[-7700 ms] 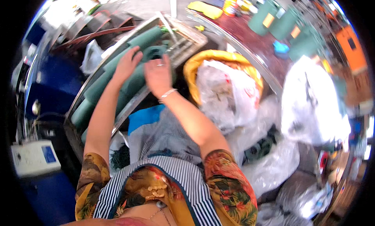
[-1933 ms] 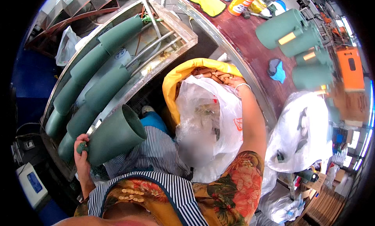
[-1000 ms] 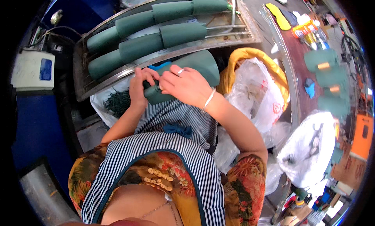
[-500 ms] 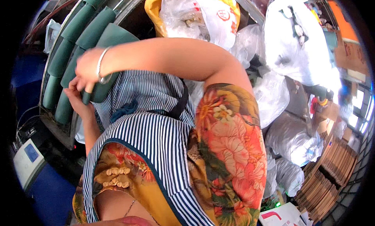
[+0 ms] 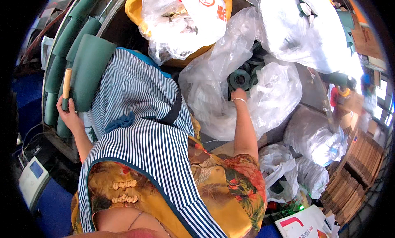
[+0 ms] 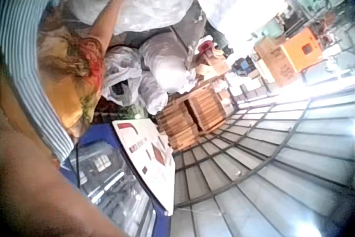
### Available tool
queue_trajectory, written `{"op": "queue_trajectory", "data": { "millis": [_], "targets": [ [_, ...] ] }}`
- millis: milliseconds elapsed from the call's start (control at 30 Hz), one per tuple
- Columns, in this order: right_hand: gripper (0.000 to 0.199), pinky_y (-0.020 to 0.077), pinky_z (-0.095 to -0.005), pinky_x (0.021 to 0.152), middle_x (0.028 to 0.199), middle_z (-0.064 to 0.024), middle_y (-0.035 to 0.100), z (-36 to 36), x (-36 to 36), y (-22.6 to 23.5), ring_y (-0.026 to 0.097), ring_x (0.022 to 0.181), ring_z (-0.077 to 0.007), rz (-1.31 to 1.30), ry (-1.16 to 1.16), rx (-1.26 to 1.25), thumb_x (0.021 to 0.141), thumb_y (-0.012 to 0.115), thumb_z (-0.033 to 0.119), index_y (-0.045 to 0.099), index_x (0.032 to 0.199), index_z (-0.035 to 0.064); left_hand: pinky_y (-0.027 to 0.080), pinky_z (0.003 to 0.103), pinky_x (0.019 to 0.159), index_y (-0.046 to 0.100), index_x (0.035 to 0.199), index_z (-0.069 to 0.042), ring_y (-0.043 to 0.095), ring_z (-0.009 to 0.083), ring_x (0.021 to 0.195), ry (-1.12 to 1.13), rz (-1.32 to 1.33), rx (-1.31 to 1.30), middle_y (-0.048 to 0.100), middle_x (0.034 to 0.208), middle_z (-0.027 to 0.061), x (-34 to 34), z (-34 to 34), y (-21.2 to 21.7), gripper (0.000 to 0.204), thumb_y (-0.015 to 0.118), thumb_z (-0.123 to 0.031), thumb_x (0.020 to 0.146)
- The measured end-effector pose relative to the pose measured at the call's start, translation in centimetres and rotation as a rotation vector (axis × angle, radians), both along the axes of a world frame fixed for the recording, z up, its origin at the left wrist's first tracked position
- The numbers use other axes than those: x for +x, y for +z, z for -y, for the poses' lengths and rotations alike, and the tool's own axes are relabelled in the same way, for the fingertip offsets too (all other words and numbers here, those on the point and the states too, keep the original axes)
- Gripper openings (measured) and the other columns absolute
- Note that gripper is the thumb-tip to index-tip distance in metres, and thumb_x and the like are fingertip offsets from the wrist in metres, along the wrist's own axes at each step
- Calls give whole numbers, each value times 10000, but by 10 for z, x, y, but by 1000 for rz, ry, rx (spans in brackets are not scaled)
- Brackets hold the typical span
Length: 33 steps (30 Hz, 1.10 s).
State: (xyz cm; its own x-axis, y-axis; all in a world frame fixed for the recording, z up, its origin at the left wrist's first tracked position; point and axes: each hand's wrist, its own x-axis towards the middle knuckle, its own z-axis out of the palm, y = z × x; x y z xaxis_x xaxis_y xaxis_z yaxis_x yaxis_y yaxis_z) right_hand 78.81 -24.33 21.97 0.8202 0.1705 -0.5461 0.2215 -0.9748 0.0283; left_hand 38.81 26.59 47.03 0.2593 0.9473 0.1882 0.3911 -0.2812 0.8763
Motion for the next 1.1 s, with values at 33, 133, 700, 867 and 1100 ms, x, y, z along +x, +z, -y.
{"op": "queue_trajectory", "data": {
  "millis": [33, 133, 700, 867, 1100],
  "targets": [
    [318, 506, -445, 868, 1052, -192, 670, 4, -3, -21, 630, 1009, -379, -21, -27, -29, 832, 572, 313, 691, 919, 32, 414, 301, 939, 506, 1242, -30, 525, 177, 1060, -11, 18, 0, 556, 1196, 92, 2, -2, -2, 351, 621, -149, 932],
    [302, 496, -439, 907, 1144, -214, 631, -17, -18, -38, 608, 1066, -372, 3, -204, -27, 834, 576, 245, 656, 1037, 37, 414, 289, 913, 505, 1236, -28, 522, 152, 1015, -22, 44, 0, 548, 1158, 62, 4, 4, 3, 364, 635, -175, 929],
    [237, 462, -295, 753, 887, -39, 618, -129, -5, 247, 571, 810, -155, -442, -139, 947, 904, 612, 232, 557, 1016, 31, 394, 279, 939, 575, 1130, -34, 524, 141, 1028, 45, 297, 48, 587, 1117, 45, 3, 5, 9, 267, 632, -71, 872],
    [296, 426, -292, 908, 1103, -110, 613, -282, -60, 277, 564, 1029, -176, -540, 1, 1426, 1000, 427, 197, 566, 1186, 14, 407, 319, 926, 523, 1120, 1, 543, 192, 1026, -104, 498, -63, 586, 1077, 106, -25, 22, 54, 438, 666, -343, 890],
    [468, 380, -356, 865, 971, -124, 579, -398, -166, 347, 499, 906, -252, -181, 726, 1743, 942, 479, 283, 529, 1298, -16, 359, 381, 978, 517, 1046, -17, 526, 234, 1044, -99, 560, 104, 587, 1017, 117, -57, 35, 103, 440, 675, -387, 869]
  ]
}}
